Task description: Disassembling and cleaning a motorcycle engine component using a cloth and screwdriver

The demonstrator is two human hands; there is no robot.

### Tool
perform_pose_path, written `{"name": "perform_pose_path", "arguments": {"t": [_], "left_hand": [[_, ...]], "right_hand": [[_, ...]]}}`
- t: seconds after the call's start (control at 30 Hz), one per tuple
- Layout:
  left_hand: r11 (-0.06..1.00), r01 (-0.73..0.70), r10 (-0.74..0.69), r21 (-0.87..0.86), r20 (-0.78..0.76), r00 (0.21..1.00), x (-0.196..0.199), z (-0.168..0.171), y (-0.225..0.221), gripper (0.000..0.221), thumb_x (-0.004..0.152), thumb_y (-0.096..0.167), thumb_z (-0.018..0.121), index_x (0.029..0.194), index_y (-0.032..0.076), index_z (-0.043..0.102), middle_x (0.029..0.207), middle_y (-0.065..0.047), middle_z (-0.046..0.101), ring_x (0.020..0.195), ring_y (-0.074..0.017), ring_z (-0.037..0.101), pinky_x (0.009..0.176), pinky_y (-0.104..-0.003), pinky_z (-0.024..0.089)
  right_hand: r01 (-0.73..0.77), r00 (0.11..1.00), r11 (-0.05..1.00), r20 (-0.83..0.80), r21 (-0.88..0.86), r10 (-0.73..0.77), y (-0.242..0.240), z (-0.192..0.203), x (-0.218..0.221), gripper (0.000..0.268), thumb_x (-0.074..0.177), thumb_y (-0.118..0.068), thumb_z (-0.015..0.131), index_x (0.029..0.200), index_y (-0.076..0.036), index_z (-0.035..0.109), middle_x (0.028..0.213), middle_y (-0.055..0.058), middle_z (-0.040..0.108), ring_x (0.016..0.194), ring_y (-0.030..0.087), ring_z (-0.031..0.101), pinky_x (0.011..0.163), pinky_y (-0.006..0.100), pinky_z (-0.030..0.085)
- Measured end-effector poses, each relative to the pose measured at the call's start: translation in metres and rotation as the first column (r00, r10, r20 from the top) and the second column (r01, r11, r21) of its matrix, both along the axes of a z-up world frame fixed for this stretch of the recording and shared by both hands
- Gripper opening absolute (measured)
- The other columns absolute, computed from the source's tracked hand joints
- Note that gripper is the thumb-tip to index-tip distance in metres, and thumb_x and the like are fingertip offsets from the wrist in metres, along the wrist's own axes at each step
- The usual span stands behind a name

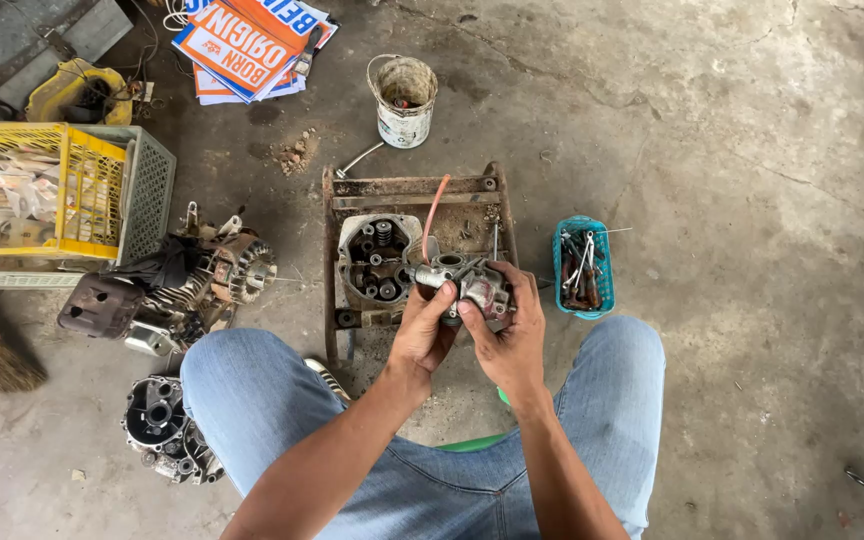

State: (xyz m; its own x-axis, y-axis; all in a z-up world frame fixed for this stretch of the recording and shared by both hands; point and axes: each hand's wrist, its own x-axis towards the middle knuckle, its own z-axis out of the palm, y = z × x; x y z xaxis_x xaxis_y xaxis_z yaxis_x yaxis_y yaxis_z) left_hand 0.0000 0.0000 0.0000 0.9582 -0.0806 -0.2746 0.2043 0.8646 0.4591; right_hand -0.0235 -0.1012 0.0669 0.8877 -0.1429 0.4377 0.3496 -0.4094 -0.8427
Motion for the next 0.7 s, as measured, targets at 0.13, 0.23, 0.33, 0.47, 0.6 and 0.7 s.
{"name": "perform_pose_path", "arguments": {"t": [0.13, 0.23, 0.33, 0.47, 0.6, 0.7], "left_hand": [[1.0, -0.007, 0.007, -0.007, -0.014, 1.0, 0.005, 0.002, -0.002, 0.045, 0.082, 0.018, 0.086, 0.113, 0.005, 0.057, 0.097, -0.007, 0.06, 0.086, -0.0208, 0.064, 0.076, -0.037, 0.061], [1.0, -0.013, 0.013, -0.012, -0.021, 1.0, 0.005, 0.002, -0.004, 0.043, 0.083, 0.019, 0.086, 0.114, 0.004, 0.059, 0.098, -0.007, 0.063, 0.086, -0.0205, 0.065, 0.076, -0.037, 0.061], [0.999, -0.023, 0.021, -0.035, -0.056, 0.998, 0.004, 0.007, -0.003, 0.038, 0.086, 0.019, 0.083, 0.109, 0.004, 0.057, 0.094, -0.008, 0.062, 0.082, -0.0204, 0.065, 0.073, -0.036, 0.061], [0.999, -0.026, 0.025, -0.027, -0.041, 0.999, 0.006, 0.006, -0.002, 0.036, 0.087, 0.02, 0.083, 0.107, 0.005, 0.057, 0.091, -0.009, 0.062, 0.077, -0.0221, 0.065, 0.066, -0.038, 0.061], [1.0, -0.018, 0.018, -0.025, -0.031, 0.999, 0.005, 0.007, 0.001, 0.033, 0.088, 0.021, 0.083, 0.103, 0.005, 0.058, 0.085, -0.012, 0.065, 0.069, -0.0243, 0.066, 0.056, -0.038, 0.058], [0.998, -0.018, 0.016, -0.055, -0.028, 0.999, 0.009, -0.008, -0.003, 0.033, 0.089, 0.023, 0.082, 0.102, 0.005, 0.059, 0.084, -0.014, 0.067, 0.068, -0.0256, 0.067, 0.056, -0.039, 0.056]], "right_hand": [[-0.016, 1.0, 1.0, 0.016, -0.008, 0.016, -0.002, 0.0, 0.0, 0.055, 0.087, -0.035, 0.08, 0.129, -0.006, 0.06, 0.109, 0.015, 0.059, 0.095, 0.033, 0.067, 0.08, 0.044, 0.054], [-0.03, 0.999, 0.998, -0.01, 0.057, 0.031, -0.003, -0.002, -0.002, 0.054, 0.089, -0.031, 0.079, 0.131, -0.005, 0.058, 0.11, 0.016, 0.058, 0.096, 0.029, 0.067, 0.077, 0.041, 0.057], [-0.068, 0.996, 0.984, -0.047, 0.165, 0.077, -0.004, -0.003, -0.003, 0.051, 0.094, -0.029, 0.075, 0.134, -0.005, 0.055, 0.108, 0.015, 0.055, 0.091, 0.024, 0.066, 0.071, 0.037, 0.062], [-0.103, 0.989, 0.959, -0.076, 0.263, 0.127, -0.007, -0.011, 0.0, 0.054, 0.093, -0.025, 0.075, 0.135, -0.001, 0.052, 0.109, 0.013, 0.052, 0.086, 0.021, 0.068, 0.067, 0.032, 0.065], [-0.111, 0.982, 0.933, -0.106, 0.341, 0.156, -0.008, -0.011, 0.0, 0.055, 0.095, -0.021, 0.072, 0.139, 0.0, 0.048, 0.102, 0.013, 0.056, 0.08, 0.019, 0.07, 0.066, 0.031, 0.067], [-0.123, 0.979, 0.916, -0.103, 0.382, 0.175, -0.007, -0.006, 0.001, 0.053, 0.097, -0.019, 0.068, 0.14, 0.002, 0.046, 0.092, 0.015, 0.062, 0.074, 0.022, 0.074, 0.065, 0.032, 0.068]]}}
